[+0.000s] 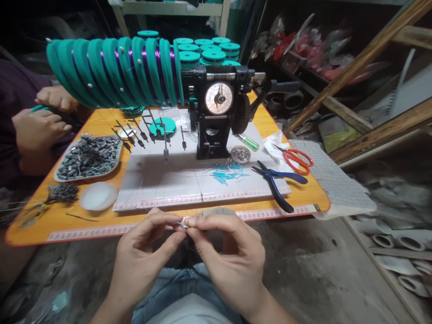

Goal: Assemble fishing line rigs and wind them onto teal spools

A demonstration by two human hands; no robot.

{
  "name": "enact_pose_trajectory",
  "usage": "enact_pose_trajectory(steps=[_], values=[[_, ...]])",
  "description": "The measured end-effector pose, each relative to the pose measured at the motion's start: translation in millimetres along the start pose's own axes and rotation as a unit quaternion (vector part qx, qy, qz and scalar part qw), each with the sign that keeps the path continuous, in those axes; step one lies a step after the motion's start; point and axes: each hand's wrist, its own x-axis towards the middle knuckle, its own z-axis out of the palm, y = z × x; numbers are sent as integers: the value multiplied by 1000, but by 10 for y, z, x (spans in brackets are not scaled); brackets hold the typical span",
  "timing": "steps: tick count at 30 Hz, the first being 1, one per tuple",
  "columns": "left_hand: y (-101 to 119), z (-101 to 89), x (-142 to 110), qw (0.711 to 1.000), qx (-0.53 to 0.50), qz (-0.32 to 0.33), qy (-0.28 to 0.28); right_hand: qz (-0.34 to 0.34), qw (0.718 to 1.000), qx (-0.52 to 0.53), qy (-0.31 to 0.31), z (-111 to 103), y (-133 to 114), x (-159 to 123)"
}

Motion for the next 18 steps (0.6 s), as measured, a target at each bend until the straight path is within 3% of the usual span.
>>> enact_pose_trajectory(steps=[7, 11, 18], values=[[96, -4, 97, 996, -91, 13, -11, -100, 992, -70, 30, 6, 42, -59], [87, 44, 113, 980, -194, -50, -1, -146, 977, -149, 40, 18, 45, -88], [113, 75, 85, 930, -336, -151, 14, -164, 974, -158, 3, 9, 47, -85]])
